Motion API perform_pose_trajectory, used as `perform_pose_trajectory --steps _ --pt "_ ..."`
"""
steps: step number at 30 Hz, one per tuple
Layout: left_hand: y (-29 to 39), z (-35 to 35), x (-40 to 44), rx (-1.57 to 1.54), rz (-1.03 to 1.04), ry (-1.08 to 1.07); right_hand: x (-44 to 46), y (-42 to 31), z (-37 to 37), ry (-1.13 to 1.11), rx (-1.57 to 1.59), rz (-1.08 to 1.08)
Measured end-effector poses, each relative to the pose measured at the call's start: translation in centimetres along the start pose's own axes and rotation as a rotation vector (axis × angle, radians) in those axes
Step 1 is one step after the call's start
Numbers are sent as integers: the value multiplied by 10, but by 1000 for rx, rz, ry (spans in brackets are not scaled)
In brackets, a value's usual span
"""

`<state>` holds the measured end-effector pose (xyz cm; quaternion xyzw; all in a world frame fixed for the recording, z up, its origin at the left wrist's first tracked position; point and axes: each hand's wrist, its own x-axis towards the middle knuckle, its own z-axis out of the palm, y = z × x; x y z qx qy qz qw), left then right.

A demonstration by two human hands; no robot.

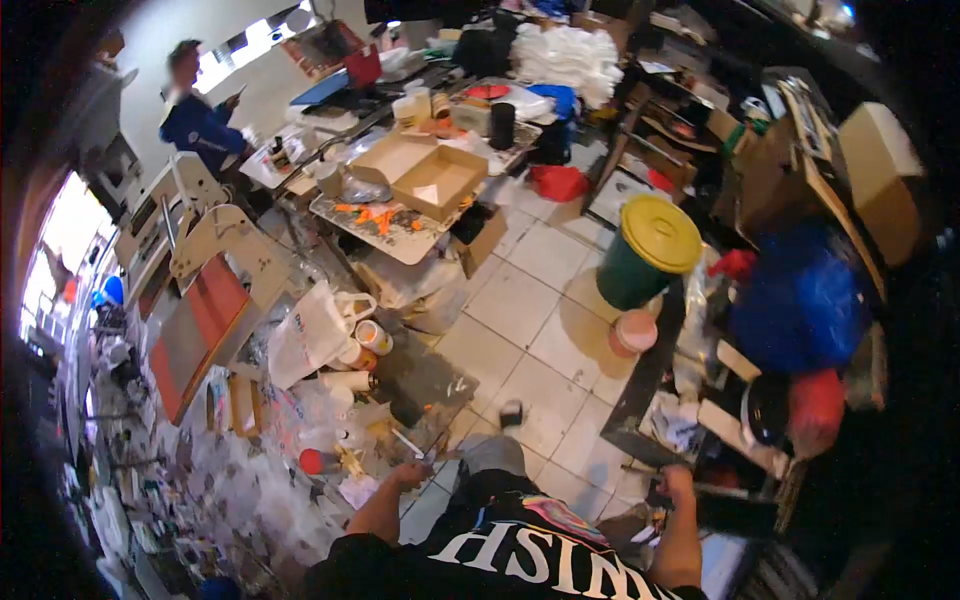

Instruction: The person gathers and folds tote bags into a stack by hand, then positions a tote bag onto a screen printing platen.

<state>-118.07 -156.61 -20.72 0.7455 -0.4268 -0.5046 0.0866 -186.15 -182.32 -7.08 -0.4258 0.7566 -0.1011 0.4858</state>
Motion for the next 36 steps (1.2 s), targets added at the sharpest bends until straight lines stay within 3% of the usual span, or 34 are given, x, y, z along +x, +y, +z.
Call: perform_pose_trajectory --steps 1,3,5,7,8,10,12,13,14,15,16,17,18,21,25,27,30,32,34,35,36 --pt "12 -4 8 -12 -34 -15 21 -59 -1 -1 117 -26" --pt "32 -11 36 -39 -70 -21 102 -109 5 -99 89 -100" --pt "44 -20 62 479 83 123 138 -177 36 -141 111 -163" --pt "57 -39 109 506 44 21 144 -234 60 -134 104 -168" --pt "67 -52 135 433 -17 -33 178 -238 56 -138 -413 -816" --pt "102 -78 196 293 -83 -19 248 -218 63 -434 -100 -274" --pt "127 -92 273 124 -128 239 294 -214 59 -496 218 222" --pt "184 -132 290 216 -75 49 300 -217 46 -403 -429 -509" --pt "284 -197 281 291 -5 -135 313 -211 24 -224 -1060 -1230" --pt "323 -220 315 230 56 -66 312 -214 18 -249 -856 -939" --pt "357 -238 343 87 77 7 310 -223 16 -306 -366 -364" --pt "398 -261 367 -55 90 38 311 -232 11 -243 -13 8" --pt "438 -282 390 -186 94 54 316 -236 5 -198 80 103" --pt "515 -319 462 -310 99 16 340 -243 -9 -181 128 222" --pt "541 -328 565 -27 353 43 392 -268 -36 -226 104 322" --pt "579 -341 576 117 80 -91 430 -299 -53 -260 92 345" --pt "616 -354 585 -401 -55 -90 507 -366 -78 -338 82 296" --pt "611 -362 606 -535 179 -94 573 -413 -95 -388 101 228" --pt "670 -386 592 -466 -33 94 653 -476 -103 -430 236 171" --pt "684 -394 596 -727 -96 103 698 -519 -103 -429 270 129" --pt "696 -402 604 -740 -100 117 782 -542 -92 -444 -87 21"
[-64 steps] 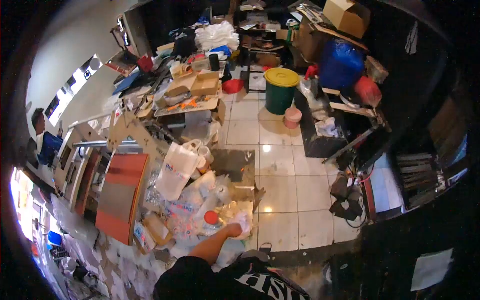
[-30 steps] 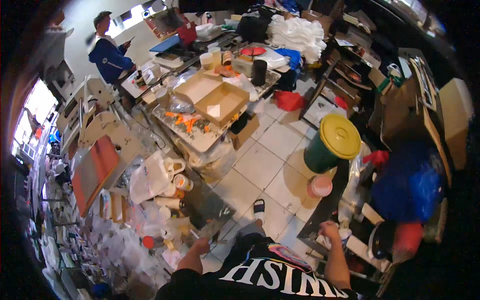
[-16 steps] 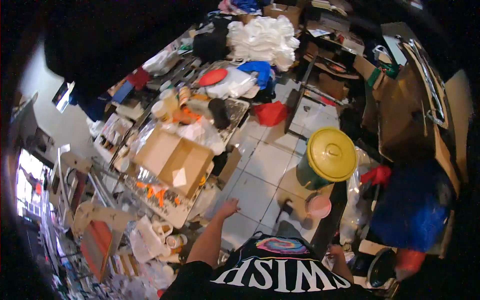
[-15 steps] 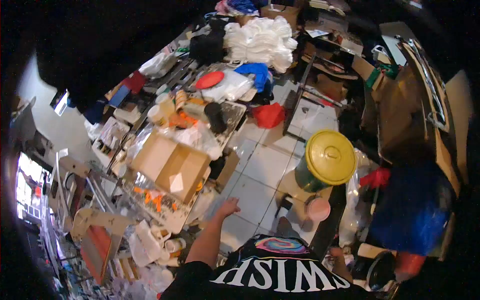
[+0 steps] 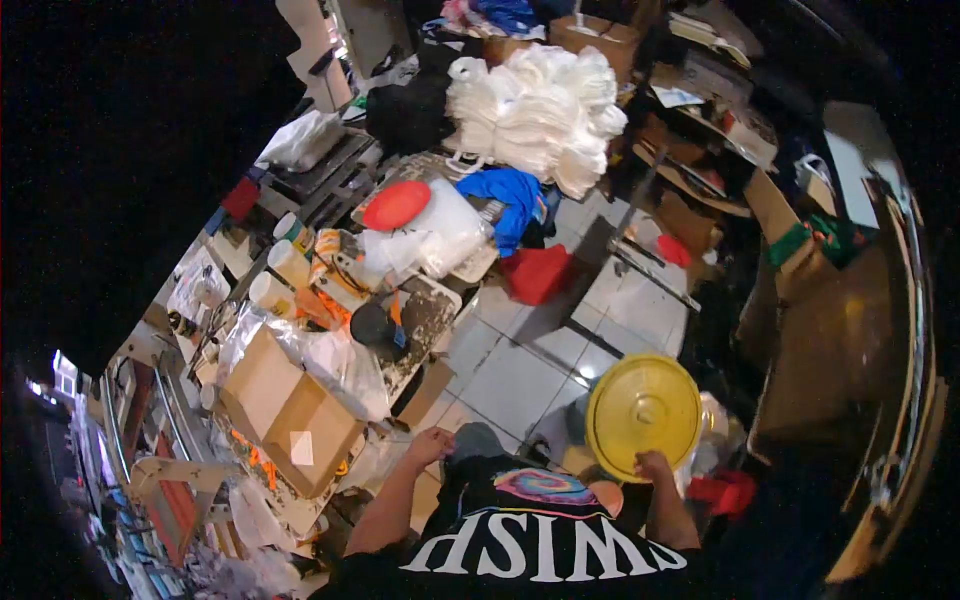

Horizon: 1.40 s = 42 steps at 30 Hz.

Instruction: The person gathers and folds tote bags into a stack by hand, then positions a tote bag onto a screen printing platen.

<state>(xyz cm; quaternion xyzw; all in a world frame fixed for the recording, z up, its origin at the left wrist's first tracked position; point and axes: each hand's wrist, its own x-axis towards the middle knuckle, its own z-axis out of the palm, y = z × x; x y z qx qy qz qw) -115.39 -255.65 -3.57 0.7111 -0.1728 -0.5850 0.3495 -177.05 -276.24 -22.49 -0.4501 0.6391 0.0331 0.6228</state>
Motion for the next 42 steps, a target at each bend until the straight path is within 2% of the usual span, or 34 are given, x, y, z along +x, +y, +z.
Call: perform_pose_trajectory --steps 1,3,4,5,7,8,10,12,13,14,16,18,20,22,24,26,27,28,29,31,32,33,34,36,38,39,41,42 --pt "11 3 8 -94 5 -24 18 -59 -9 90 175 -44" --pt "38 9 21 -191 4 -37 18 -197 -15 239 23 -143" --pt "60 13 29 -117 47 -56 52 -233 -17 300 16 -236" --pt "82 17 39 -44 89 -78 126 -231 -33 258 -167 -519" --pt "120 19 61 -114 127 -85 96 -354 -1 287 -26 -365" --pt "135 15 75 -183 162 -99 104 -391 15 286 -32 -371" --pt "169 5 99 -293 188 -133 115 -451 31 440 -579 -700" --pt "227 -5 114 -155 222 -103 120 -515 45 363 -673 -661" --pt "234 -14 135 -148 261 -127 124 -549 50 347 -686 -557" --pt "252 -24 146 -156 265 -120 103 -596 57 368 -821 -648" --pt "292 -35 152 -131 340 -48 169 -628 45 378 -888 -884" --pt "323 -53 160 -93 242 -28 161 -700 56 418 -877 -736" --pt "335 -65 175 -61 319 57 171 -771 70 414 -860 -902" --pt "341 -66 184 -64 324 118 220 -825 83 452 -935 -1044" --pt "362 -62 181 -17 305 321 242 -900 109 399 -1027 -1082" --pt "363 -56 187 -85 281 319 281 -960 136 303 -1039 -1235" --pt "370 -48 184 -306 216 375 297 -993 153 278 -1040 -1258" --pt "376 -42 180 -518 145 421 308 -1015 170 351 -1157 -1266" --pt "387 -34 175 -519 125 439 321 -1029 181 422 -1274 -1262" --pt "406 -21 170 -253 197 602 352 -1064 197 393 -1315 -1258" --pt "400 -13 171 -253 175 613 365 -1074 206 390 -1363 -1246" --pt "393 -6 173 -465 107 646 376 -1079 216 460 -1432 -1242" --pt "387 0 175 -678 36 674 385 -1081 220 437 -1437 -1237" --pt "398 10 173 -260 59 727 390 -1088 225 378 -1735 -1180" --pt "391 18 180 -740 17 720 399 -1100 230 268 -1758 -1120" --pt "390 22 182 -745 9 727 402 -1103 230 179 -1776 -1053" --pt "392 29 189 -561 90 792 400 -1112 228 198 -1812 -1095" --pt "395 30 190 -568 88 801 396 -1117 229 223 -1842 -1134"
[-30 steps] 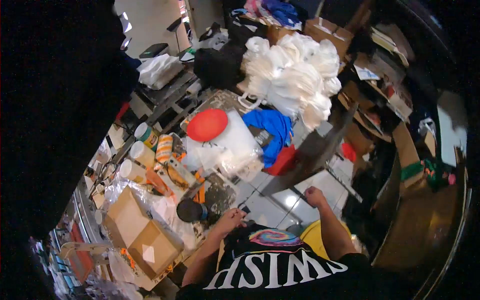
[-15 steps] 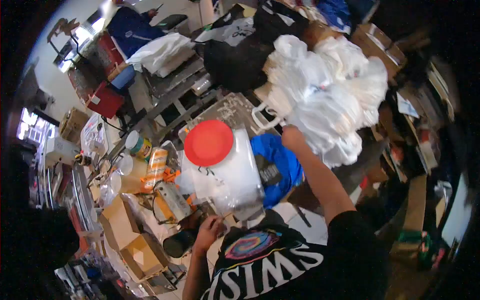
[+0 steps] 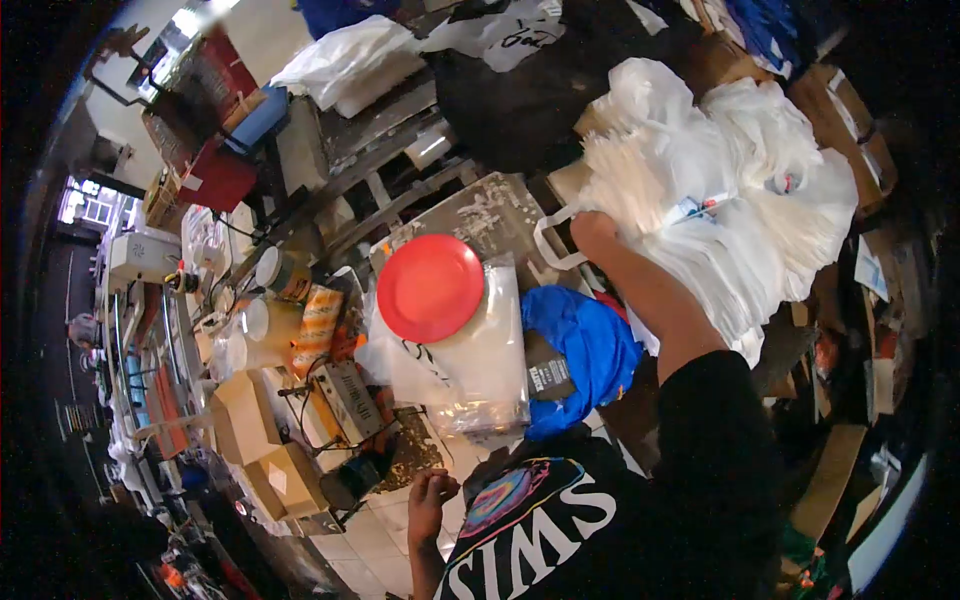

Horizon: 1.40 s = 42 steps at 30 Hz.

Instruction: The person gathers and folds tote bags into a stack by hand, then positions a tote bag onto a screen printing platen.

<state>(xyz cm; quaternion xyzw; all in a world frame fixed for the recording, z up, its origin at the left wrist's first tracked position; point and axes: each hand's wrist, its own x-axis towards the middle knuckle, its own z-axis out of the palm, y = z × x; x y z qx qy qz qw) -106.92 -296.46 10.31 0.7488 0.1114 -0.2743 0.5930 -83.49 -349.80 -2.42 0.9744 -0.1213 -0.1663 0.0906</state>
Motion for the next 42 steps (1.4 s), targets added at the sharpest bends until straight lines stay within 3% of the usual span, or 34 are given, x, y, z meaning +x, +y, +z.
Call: perform_pose_trajectory --steps 2,7,10,12,14,15,19,20,22,30,33,36,38,39,41,42 --pt "4 4 -2 -195 -151 40 6 -2 0 -79 -20 -13" --pt "-3 -5 -13 -171 -136 39 17 -5 11 -90 107 155" --pt "-22 -13 -18 -204 -127 36 -10 9 -25 -40 104 -12" --pt "-25 -11 -16 -239 -110 21 -14 15 -39 -94 179 -10" --pt "-24 -6 -13 -165 -153 5 -21 16 -36 162 431 78" --pt "-28 -5 -9 -168 -152 2 -24 15 -33 163 427 79" --pt "-43 0 24 -17 -97 -107 -71 -19 -39 263 650 -162" --pt "-37 6 34 42 -73 -136 -90 -30 -53 223 676 -157" --pt "-9 25 49 -141 -203 -126 -113 -43 -53 206 773 -145" --pt "17 101 166 65 -7 -272 -165 -68 -9 105 823 -342" --pt "55 149 205 90 -110 -311 -175 -73 12 -44 778 -374" --pt "84 187 232 64 -229 -326 -184 -73 15 59 795 -454" --pt "92 205 247 77 -271 -335 -187 -62 -4 -208 858 -308" --pt "92 212 254 80 -279 -315 -188 -54 -12 -214 861 -305" --pt "83 228 263 86 -242 -216 -186 -39 -22 -219 1194 34" --pt "71 230 269 88 -247 -219 -180 -31 -15 -223 1195 39"
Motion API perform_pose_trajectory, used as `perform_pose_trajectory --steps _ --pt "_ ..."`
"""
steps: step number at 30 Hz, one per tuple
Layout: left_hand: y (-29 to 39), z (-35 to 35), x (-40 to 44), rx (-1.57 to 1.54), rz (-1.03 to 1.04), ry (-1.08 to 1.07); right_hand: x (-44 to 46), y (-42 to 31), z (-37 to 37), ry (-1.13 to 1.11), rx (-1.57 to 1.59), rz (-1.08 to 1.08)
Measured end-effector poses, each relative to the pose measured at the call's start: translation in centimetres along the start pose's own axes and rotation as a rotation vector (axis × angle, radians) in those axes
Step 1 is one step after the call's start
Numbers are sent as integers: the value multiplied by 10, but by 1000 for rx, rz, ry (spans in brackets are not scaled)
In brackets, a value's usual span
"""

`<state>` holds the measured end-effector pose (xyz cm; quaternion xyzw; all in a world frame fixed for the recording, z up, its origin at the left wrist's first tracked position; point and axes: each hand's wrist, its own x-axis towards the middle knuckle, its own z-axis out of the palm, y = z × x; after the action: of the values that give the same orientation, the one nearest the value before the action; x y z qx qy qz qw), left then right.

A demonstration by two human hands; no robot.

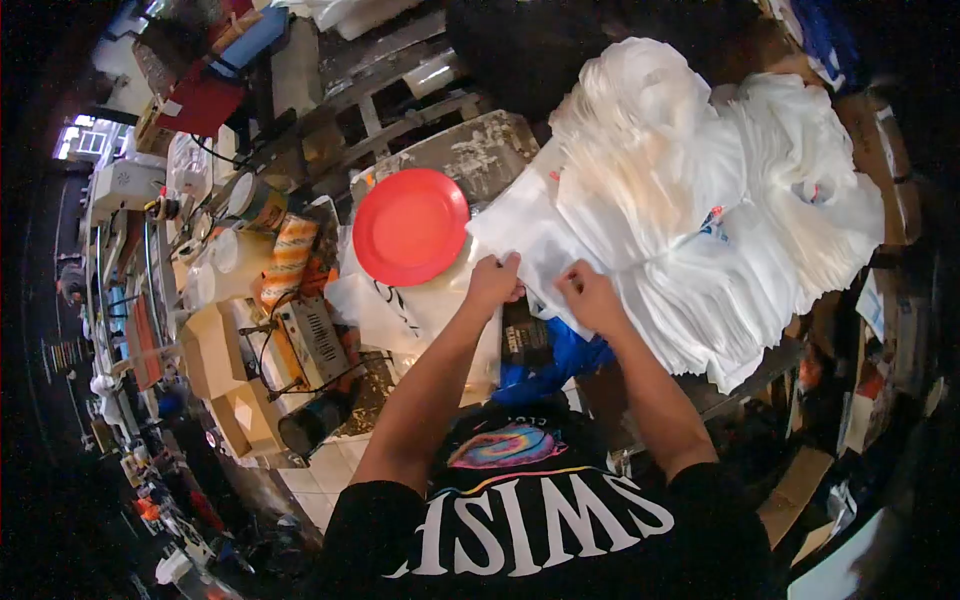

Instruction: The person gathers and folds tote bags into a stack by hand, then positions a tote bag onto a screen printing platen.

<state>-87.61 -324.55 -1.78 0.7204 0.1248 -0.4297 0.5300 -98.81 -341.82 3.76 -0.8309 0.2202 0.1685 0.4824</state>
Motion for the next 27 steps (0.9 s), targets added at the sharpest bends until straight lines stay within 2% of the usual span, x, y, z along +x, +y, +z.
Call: perform_pose_trajectory --steps 2,3,5,6,8,9,10,11,13,14,16,17,18,20,23,27 --pt "-16 2 16 94 89 52 21 29 -12 260 -18 32" --pt "-23 1 19 95 88 48 34 49 -11 262 -17 35" --pt "-40 -10 13 355 241 119 59 85 -7 342 200 -371" --pt "-45 -18 2 306 255 189 65 88 -16 342 203 -359" --pt "-27 -47 -44 186 79 121 83 84 -40 401 172 -313" --pt "-39 -72 -55 345 271 130 103 93 -50 469 139 -372" --pt "-34 -84 -77 247 112 123 120 100 -55 532 107 -431" --pt "-51 -99 -85 36 90 109 124 94 -57 528 116 -423" --pt "-58 -117 -113 91 76 152 122 69 -62 451 221 -248" --pt "-60 -127 -124 140 81 190 123 66 -59 442 229 -253" --pt "-86 -152 -138 93 -2 222 122 71 -59 435 -13 -285" --pt "-99 -162 -142 48 -85 237 133 89 -50 438 239 -388" --pt "-108 -169 -144 52 -98 244 132 85 -48 427 248 -381" --pt "-123 -179 -150 22 -103 280 130 78 -47 398 187 -217" --pt "-130 -187 -150 192 -29 228 128 70 -43 423 48 -213" --pt "-132 -179 -150 104 8 250 103 40 -42 411 -106 -137"
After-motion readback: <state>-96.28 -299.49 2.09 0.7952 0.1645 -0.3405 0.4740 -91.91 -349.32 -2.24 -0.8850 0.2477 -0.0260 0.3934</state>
